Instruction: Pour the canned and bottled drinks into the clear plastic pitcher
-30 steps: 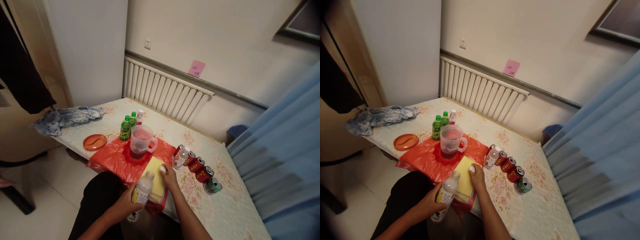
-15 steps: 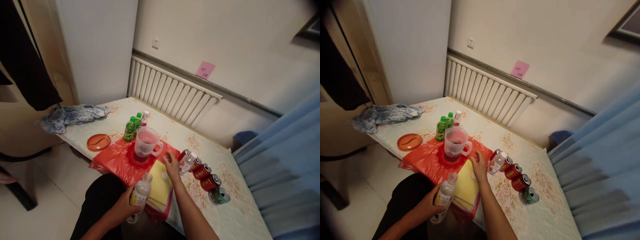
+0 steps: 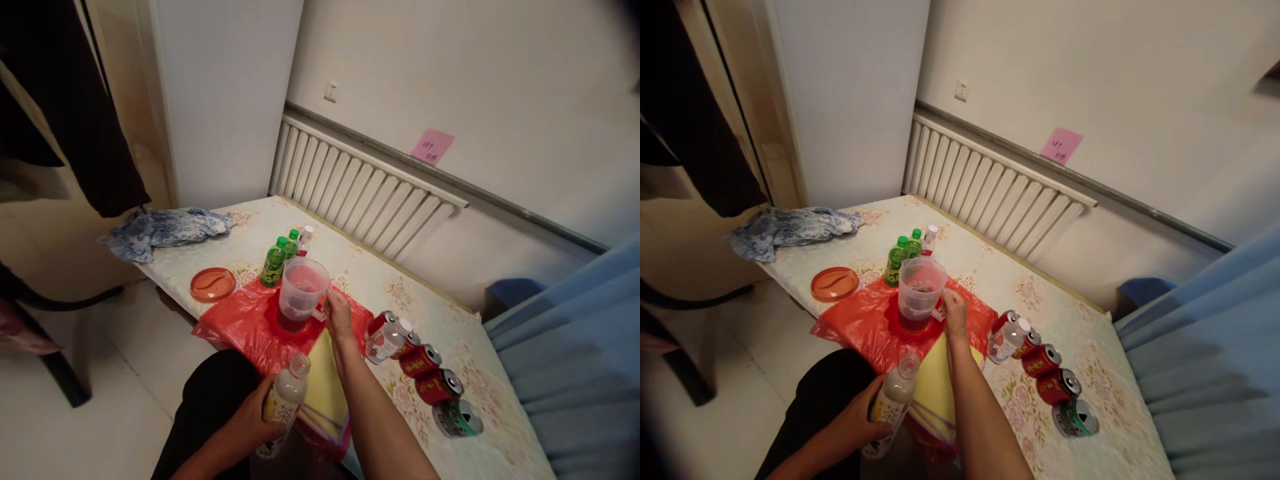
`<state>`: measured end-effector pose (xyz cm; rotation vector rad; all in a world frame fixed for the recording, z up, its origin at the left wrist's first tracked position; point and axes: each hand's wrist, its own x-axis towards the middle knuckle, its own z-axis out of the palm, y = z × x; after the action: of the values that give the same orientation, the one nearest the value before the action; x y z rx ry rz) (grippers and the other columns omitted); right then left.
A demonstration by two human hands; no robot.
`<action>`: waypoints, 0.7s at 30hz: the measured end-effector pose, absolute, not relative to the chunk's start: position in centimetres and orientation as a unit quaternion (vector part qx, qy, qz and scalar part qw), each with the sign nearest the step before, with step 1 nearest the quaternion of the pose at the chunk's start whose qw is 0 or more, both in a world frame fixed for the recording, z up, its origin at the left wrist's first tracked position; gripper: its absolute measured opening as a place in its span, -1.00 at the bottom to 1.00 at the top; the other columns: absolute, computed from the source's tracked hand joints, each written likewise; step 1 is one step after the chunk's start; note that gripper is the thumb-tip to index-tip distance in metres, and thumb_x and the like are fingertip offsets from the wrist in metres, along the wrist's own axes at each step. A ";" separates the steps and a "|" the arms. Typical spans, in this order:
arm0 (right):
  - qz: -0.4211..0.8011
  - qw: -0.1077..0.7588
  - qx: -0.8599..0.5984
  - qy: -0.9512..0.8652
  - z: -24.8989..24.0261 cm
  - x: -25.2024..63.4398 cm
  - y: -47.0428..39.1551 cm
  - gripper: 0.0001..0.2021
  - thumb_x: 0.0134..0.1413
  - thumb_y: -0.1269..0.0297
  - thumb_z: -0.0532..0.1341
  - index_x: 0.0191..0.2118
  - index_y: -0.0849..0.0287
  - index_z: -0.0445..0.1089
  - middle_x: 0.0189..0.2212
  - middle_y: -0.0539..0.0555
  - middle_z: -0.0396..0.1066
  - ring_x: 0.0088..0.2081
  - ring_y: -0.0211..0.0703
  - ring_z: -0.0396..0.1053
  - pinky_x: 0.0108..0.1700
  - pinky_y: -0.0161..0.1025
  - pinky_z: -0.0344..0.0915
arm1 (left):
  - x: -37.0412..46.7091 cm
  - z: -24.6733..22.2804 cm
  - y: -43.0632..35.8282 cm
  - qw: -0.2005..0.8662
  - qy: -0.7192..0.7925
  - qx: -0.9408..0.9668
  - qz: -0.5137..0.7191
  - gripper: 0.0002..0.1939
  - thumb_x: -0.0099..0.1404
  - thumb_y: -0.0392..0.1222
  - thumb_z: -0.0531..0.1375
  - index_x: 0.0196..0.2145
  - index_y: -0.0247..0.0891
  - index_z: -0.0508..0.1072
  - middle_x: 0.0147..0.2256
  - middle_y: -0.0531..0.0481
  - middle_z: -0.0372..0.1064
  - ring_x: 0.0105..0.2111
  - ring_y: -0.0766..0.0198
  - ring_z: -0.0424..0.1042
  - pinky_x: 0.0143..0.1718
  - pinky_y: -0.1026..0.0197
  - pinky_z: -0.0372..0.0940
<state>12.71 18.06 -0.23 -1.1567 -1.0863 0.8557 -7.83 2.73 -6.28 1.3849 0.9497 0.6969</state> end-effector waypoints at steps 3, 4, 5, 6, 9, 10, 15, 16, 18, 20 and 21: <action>0.362 0.648 -0.501 -0.444 0.5 11.9 18.0 -0.60 0.01 0.01 0.20 -0.62 0.08 0.04 -0.73 -0.21 -0.07 -0.65 -0.35 -0.09 -0.58 -0.32 -0.05 | -8.2 -6.0 2.7 0.608 0.412 0.606 0.306 -0.29 -0.06 -0.32 0.23 0.10 -0.23 0.24 -0.01 -0.05 0.42 -0.01 0.05 0.39 0.02 0.12 0.28; 0.359 0.656 -0.500 -0.437 0.9 11.9 17.8 -0.60 0.01 0.01 0.20 -0.62 0.08 0.04 -0.73 -0.21 -0.08 -0.65 -0.35 -0.10 -0.58 -0.32 -0.07 | -8.3 -5.9 2.7 0.608 0.410 0.606 0.307 -0.29 -0.06 -0.32 0.23 0.10 -0.23 0.24 -0.01 -0.04 0.42 -0.02 0.05 0.39 0.02 0.12 0.28; 0.355 0.662 -0.499 -0.432 1.4 12.0 17.5 -0.61 0.01 0.01 0.20 -0.61 0.08 0.04 -0.73 -0.22 -0.09 -0.65 -0.36 -0.11 -0.58 -0.32 -0.07 | -8.3 -5.8 2.6 0.608 0.409 0.606 0.309 -0.29 -0.07 -0.32 0.23 0.10 -0.22 0.24 -0.02 -0.04 0.42 -0.02 0.05 0.38 0.02 0.13 0.28; 0.353 0.666 -0.498 -0.429 2.1 12.2 17.2 -0.61 0.01 0.01 0.20 -0.60 0.08 0.05 -0.73 -0.22 -0.09 -0.65 -0.36 -0.11 -0.58 -0.32 -0.06 | -8.4 -5.8 2.6 0.608 0.409 0.606 0.310 -0.29 -0.07 -0.32 0.23 0.10 -0.22 0.25 -0.02 -0.03 0.43 -0.01 0.05 0.38 0.02 0.13 0.28; 0.342 0.671 -0.493 -0.435 4.6 13.2 15.8 -0.62 -0.01 0.03 0.23 -0.61 0.10 0.11 -0.73 -0.21 -0.03 -0.65 -0.36 -0.07 -0.56 -0.33 -0.03 | -8.4 -5.7 2.5 0.606 0.414 0.603 0.312 -0.28 -0.09 -0.33 0.23 0.09 -0.24 0.25 -0.01 -0.05 0.42 0.00 0.04 0.38 0.04 0.12 0.27; 0.334 0.671 -0.493 -0.442 5.5 13.6 15.2 -0.62 -0.01 0.03 0.24 -0.62 0.11 0.12 -0.73 -0.20 0.00 -0.65 -0.36 -0.05 -0.56 -0.33 -0.01 | -8.4 -5.7 2.5 0.604 0.414 0.604 0.315 -0.28 -0.10 -0.33 0.23 0.09 -0.24 0.25 -0.01 -0.06 0.42 0.01 0.04 0.38 0.05 0.11 0.27; 0.288 0.662 -0.512 -0.466 9.8 16.2 11.6 -0.59 -0.02 0.04 0.27 -0.68 0.13 0.15 -0.76 -0.17 0.06 -0.66 -0.36 0.01 -0.56 -0.33 0.02 | -7.6 -5.5 2.6 0.590 0.417 0.600 0.344 -0.27 -0.08 -0.30 0.25 0.11 -0.20 0.25 0.01 -0.04 0.43 0.03 0.01 0.38 0.05 0.11 0.29; 0.284 0.657 -0.521 -0.465 10.4 16.8 10.7 -0.58 -0.02 0.04 0.27 -0.68 0.13 0.15 -0.77 -0.17 0.06 -0.67 -0.36 0.00 -0.57 -0.33 0.01 | -7.4 -5.4 2.6 0.592 0.416 0.595 0.350 -0.27 -0.08 -0.29 0.26 0.11 -0.21 0.24 0.01 -0.05 0.43 0.03 0.01 0.39 0.04 0.11 0.30; 0.280 0.644 -0.540 -0.464 11.5 18.1 8.8 -0.57 -0.03 0.03 0.29 -0.68 0.13 0.15 -0.78 -0.17 0.07 -0.68 -0.37 -0.01 -0.59 -0.34 -0.01 | -6.9 -5.3 2.8 0.597 0.410 0.588 0.361 -0.27 -0.08 -0.28 0.26 0.11 -0.23 0.24 0.00 -0.07 0.43 0.01 0.00 0.40 0.02 0.10 0.31; 0.283 0.623 -0.565 -0.462 12.2 19.4 6.8 -0.58 -0.06 0.01 0.30 -0.66 0.14 0.18 -0.78 -0.16 0.11 -0.71 -0.38 0.00 -0.62 -0.35 -0.04 | -6.2 -5.2 3.0 0.596 0.403 0.588 0.369 -0.26 -0.09 -0.28 0.27 0.10 -0.25 0.23 0.01 -0.11 0.42 0.00 -0.01 0.41 0.02 0.08 0.31; 0.285 0.610 -0.579 -0.459 12.4 19.9 5.8 -0.60 -0.07 0.00 0.31 -0.65 0.14 0.21 -0.78 -0.15 0.13 -0.72 -0.37 0.00 -0.64 -0.35 -0.05 | -5.9 -5.2 3.2 0.592 0.402 0.591 0.373 -0.25 -0.11 -0.29 0.28 0.10 -0.26 0.23 0.02 -0.13 0.41 0.01 -0.02 0.40 0.03 0.06 0.30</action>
<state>19.94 5.79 12.44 -1.3379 -1.0605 0.6586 -5.90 3.17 -5.24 1.3748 0.9345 0.8683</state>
